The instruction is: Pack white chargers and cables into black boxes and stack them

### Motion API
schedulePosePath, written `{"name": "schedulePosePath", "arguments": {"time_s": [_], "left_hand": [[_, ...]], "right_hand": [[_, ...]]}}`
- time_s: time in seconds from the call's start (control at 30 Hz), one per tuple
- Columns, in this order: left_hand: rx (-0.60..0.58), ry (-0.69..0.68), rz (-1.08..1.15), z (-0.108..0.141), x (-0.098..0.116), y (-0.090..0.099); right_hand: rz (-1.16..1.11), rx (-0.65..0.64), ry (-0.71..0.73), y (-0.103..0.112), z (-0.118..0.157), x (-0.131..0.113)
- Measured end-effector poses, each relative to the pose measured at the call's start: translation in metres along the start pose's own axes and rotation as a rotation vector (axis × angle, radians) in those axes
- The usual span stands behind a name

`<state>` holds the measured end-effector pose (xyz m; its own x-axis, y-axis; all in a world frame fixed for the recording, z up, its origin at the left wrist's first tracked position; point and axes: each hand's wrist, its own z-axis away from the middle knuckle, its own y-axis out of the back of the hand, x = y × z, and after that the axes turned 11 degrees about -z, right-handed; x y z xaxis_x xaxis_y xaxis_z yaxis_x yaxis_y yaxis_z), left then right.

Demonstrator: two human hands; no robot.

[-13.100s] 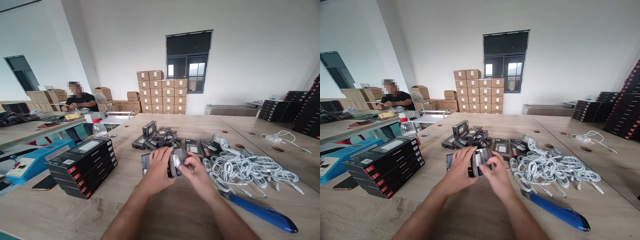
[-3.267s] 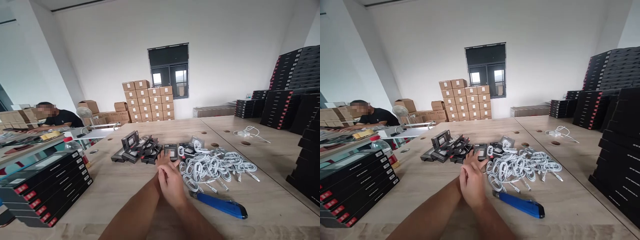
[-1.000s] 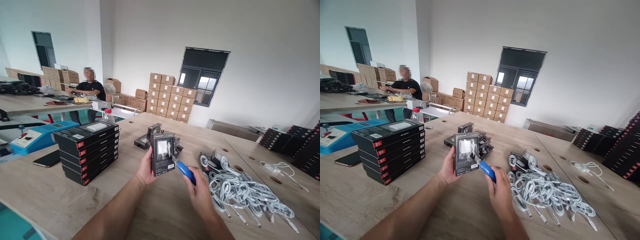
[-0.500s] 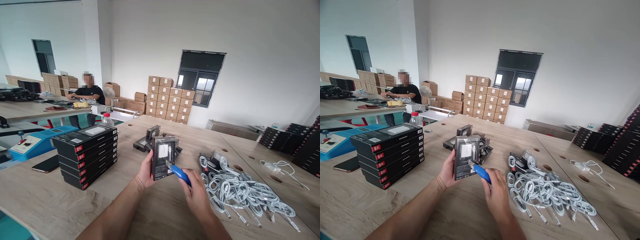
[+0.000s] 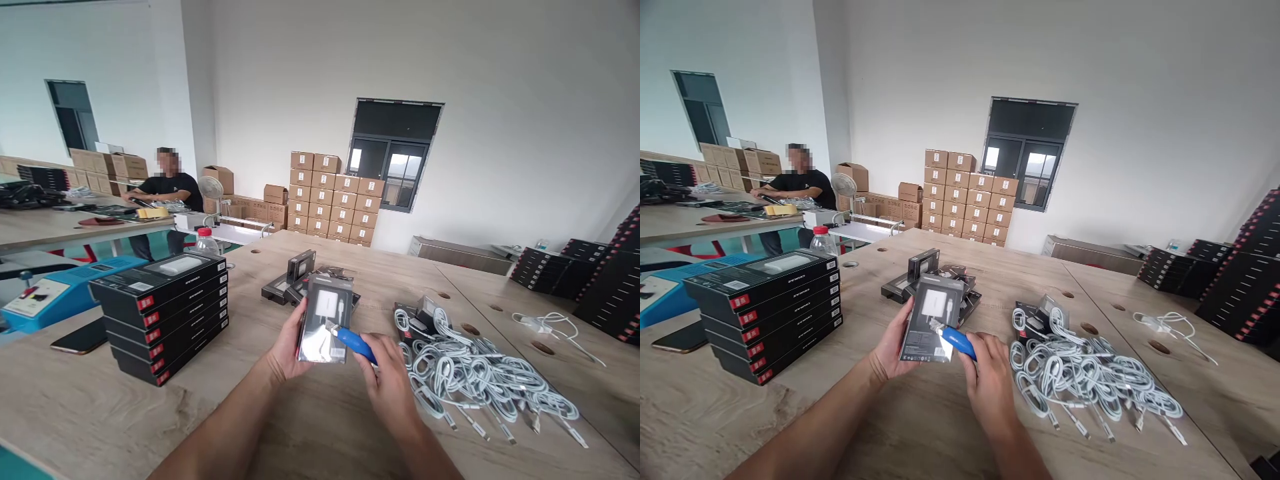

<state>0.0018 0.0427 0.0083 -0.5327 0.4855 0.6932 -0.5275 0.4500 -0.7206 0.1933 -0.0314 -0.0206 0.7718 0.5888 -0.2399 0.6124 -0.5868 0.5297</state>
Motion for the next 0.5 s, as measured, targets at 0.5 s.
{"name": "schedulePosePath", "arguments": {"time_s": [0.5], "left_hand": [[-0.003, 0.333, -0.181, -0.016, -0.032, 0.007]], "right_hand": [[0.079, -0.009, 0.172, 0.009, -0.011, -0.024]]}}
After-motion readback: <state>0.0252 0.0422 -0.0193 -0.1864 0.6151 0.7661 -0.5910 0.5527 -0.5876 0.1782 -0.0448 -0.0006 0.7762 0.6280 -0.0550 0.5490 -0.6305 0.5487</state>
